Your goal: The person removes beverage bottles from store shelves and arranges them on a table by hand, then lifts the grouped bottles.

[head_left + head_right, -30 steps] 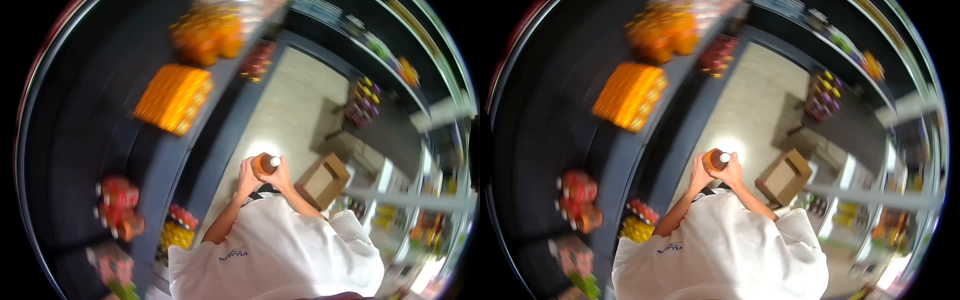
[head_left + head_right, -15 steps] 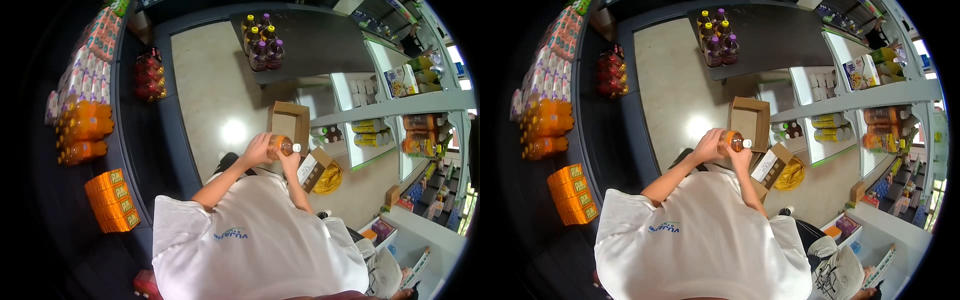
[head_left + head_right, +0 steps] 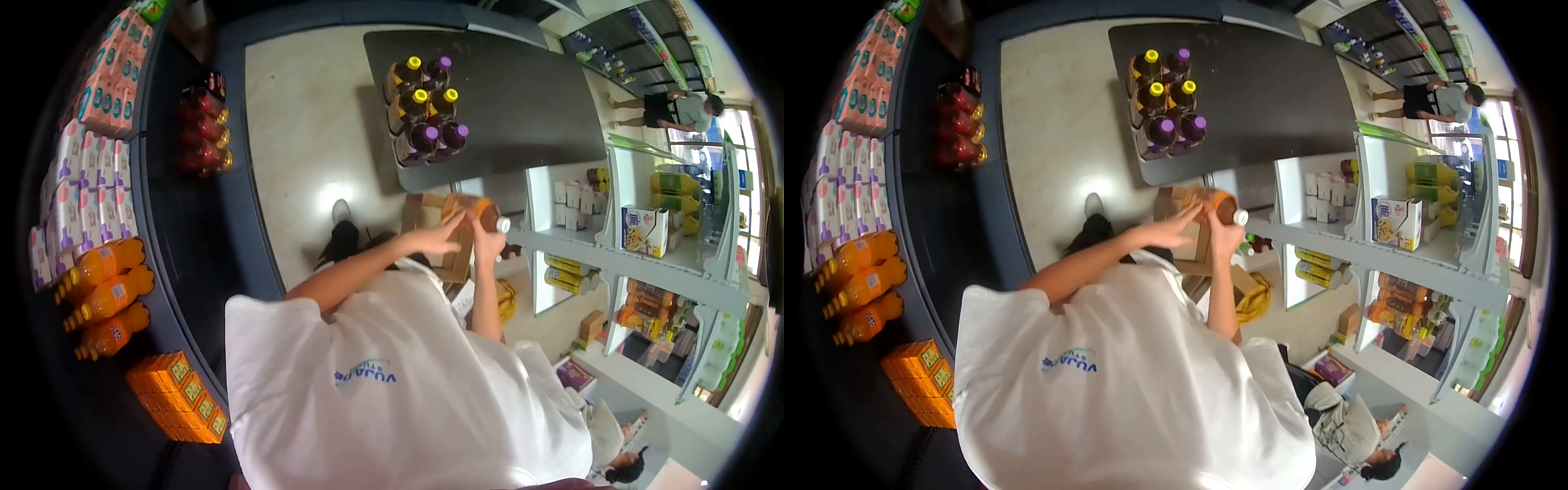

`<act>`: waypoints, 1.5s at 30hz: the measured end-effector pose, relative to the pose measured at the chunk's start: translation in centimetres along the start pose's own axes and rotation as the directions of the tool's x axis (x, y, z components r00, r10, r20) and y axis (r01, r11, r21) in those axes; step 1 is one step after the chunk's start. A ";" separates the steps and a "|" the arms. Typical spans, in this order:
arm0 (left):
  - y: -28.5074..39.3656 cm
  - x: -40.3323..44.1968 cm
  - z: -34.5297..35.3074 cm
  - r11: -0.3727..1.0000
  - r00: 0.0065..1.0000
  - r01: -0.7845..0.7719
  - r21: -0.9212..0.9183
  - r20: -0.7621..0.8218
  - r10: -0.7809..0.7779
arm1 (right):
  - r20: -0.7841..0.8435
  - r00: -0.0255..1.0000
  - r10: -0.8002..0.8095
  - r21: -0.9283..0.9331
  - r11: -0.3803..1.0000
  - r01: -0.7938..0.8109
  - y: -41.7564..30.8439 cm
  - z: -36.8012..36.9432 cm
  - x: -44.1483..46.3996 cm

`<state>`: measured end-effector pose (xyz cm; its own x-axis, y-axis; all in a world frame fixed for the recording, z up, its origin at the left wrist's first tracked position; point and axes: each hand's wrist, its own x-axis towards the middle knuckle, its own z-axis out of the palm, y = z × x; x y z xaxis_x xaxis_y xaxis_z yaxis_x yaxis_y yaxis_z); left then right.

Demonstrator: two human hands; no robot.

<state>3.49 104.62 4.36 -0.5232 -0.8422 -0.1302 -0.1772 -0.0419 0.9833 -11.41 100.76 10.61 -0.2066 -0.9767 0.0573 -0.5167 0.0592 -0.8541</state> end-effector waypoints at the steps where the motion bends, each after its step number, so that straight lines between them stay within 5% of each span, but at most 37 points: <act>1: -0.2 1.3 -0.5 0.999 0.999 -0.008 -0.048 -0.038 0.006 | 0.019 0.997 0.075 -0.142 0.987 -0.072 -1.0 -0.1 1.4; 2: 0.1 2.1 -0.9 0.998 0.999 0.003 -0.065 -0.031 -0.005 | 0.028 0.989 0.147 -0.273 0.953 -0.134 -1.5 0.2 3.0; 5: 1.0 5.5 -2.8 0.953 0.995 0.070 -0.295 -0.053 -0.090 | 0.035 0.997 0.075 -0.238 0.969 -0.065 -0.5 1.7 7.6; 12: -1.3 10.7 -5.4 0.933 0.966 0.167 -0.318 -0.139 -0.220 | 0.174 0.982 0.074 -0.345 0.938 -0.009 2.5 6.7 16.3; 13: -2.6 11.2 -5.2 0.949 0.961 0.021 -0.314 -0.256 -0.106 | 0.197 0.979 0.049 -0.341 0.940 0.022 2.5 7.6 17.0; 17: -3.9 11.5 -6.4 0.906 0.918 0.224 -0.359 -0.234 -0.320 | 0.267 0.963 -0.035 -0.320 0.939 0.123 2.5 9.5 19.0; 30: -3.7 11.1 -7.2 0.949 0.831 0.261 -0.178 -0.459 -0.315 | 0.546 0.824 -0.151 -0.158 0.947 0.278 2.2 9.2 21.6; 32: -3.9 10.3 -7.0 0.939 0.825 0.264 -0.220 -0.454 -0.338 | 0.596 0.787 -0.160 -0.036 0.974 0.226 2.8 8.7 21.9; 35: -4.0 7.4 -6.0 0.911 0.786 0.298 -0.284 -0.469 -0.403 | 0.629 0.778 0.006 0.326 0.906 -0.270 9.0 7.7 20.8; 36: -3.9 5.8 -5.7 0.895 0.762 0.323 -0.308 -0.476 -0.439 | 0.522 0.852 -0.043 0.311 0.940 -0.143 12.1 7.7 19.8; 37: -3.7 4.0 -5.2 0.888 0.730 0.299 -0.349 -0.516 -0.449 | 0.510 0.860 0.012 0.348 0.911 -0.219 12.8 7.6 18.3; 39: -4.1 -0.5 -3.0 0.885 0.628 0.256 -0.389 -0.629 -0.458 | 0.548 0.828 0.117 0.173 0.953 -0.249 18.2 7.6 15.8; 40: -4.5 -2.7 -1.7 0.889 0.563 0.242 -0.388 -0.690 -0.455 | 0.594 0.800 0.079 -0.030 0.997 -0.075 18.5 7.9 14.6; 41: -4.0 -5.3 -0.3 0.883 0.468 0.186 -0.430 -0.752 -0.465 | 0.711 0.690 0.137 0.015 0.978 -0.209 18.8 8.7 13.1; 42: -6.7 -7.9 2.4 0.887 0.365 0.145 -0.438 -0.810 -0.460 | 0.831 0.554 -0.051 0.023 0.998 0.057 25.0 11.4 13.9; 43: -7.5 -10.3 4.3 0.888 0.299 0.008 -0.459 -0.847 -0.441 | 0.893 0.448 -0.048 -0.043 0.981 0.191 24.5 13.4 12.3; 44: -7.8 -12.7 6.1 0.898 0.151 0.005 -0.441 -0.887 -0.436 | 0.981 -0.061 0.186 -0.195 0.951 -0.241 26.8 17.9 13.5; 45: -8.0 -15.2 9.0 0.850 -0.016 -0.053 -0.525 -0.850 -0.526 | 0.898 -0.325 0.297 -0.334 0.941 -0.063 15.9 16.0 7.3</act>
<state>5.36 122.55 -2.63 0.8106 -0.4211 -0.4069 0.3144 -0.2734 0.9091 -7.82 91.26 -10.83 0.6598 0.1497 -0.7364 -0.7503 0.1860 -0.6344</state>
